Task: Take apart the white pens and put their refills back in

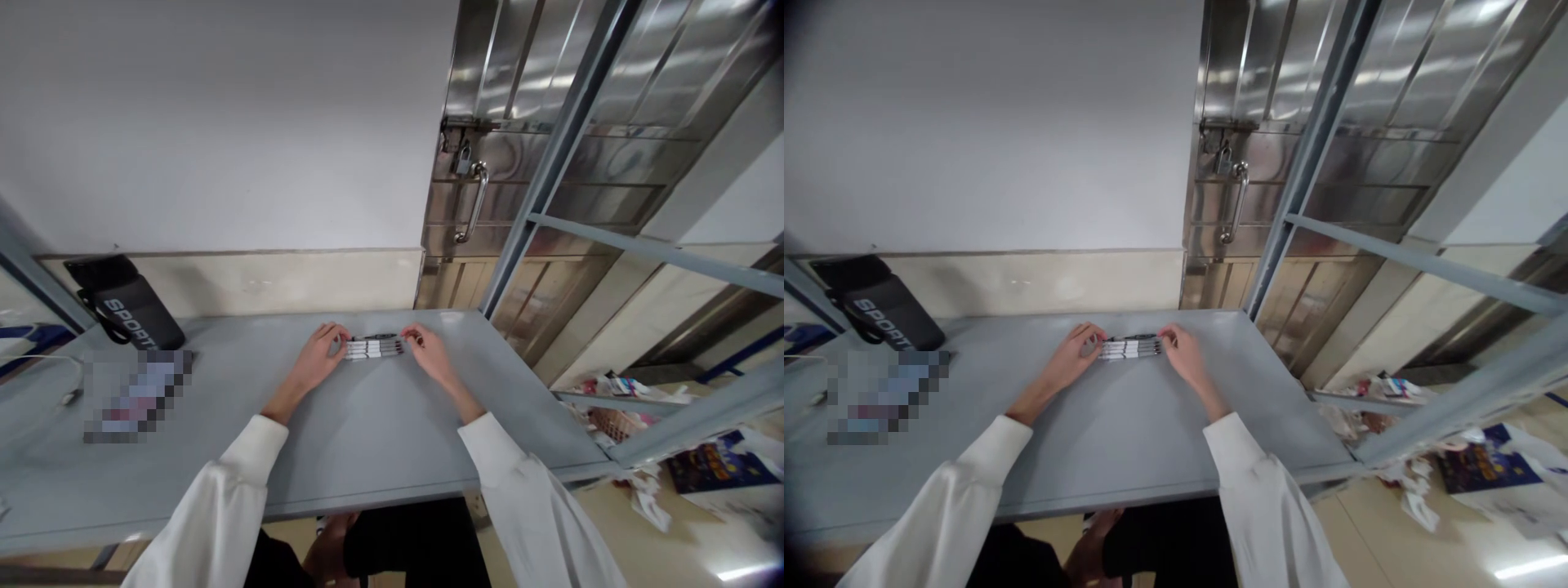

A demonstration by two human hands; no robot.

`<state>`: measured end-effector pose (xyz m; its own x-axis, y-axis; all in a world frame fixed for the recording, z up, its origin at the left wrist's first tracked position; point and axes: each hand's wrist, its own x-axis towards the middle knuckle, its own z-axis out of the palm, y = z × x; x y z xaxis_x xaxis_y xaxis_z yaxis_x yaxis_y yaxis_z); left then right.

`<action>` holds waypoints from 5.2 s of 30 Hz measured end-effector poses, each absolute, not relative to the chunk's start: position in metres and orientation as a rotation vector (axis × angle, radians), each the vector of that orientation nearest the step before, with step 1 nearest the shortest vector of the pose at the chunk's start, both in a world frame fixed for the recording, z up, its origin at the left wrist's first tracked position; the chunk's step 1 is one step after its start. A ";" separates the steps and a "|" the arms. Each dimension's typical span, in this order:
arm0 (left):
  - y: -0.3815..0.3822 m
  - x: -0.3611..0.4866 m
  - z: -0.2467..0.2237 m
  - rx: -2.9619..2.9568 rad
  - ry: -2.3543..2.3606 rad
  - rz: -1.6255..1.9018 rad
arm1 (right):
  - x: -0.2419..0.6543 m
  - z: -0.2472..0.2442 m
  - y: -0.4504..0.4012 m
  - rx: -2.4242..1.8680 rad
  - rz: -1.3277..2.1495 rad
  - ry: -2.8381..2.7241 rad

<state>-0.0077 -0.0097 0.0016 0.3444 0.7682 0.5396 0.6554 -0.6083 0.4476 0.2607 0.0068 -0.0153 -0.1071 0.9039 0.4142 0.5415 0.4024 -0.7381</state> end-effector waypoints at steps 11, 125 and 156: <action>-0.020 0.005 0.005 2.663 1.182 0.829 | 0.253 -0.006 -0.011 -1.056 0.333 -2.110; -0.027 0.022 0.004 2.354 1.097 1.048 | 0.243 0.001 -0.008 -1.005 0.923 -1.521; -0.024 0.018 0.001 2.255 1.194 1.140 | 0.246 -0.004 -0.001 -1.045 0.985 -1.485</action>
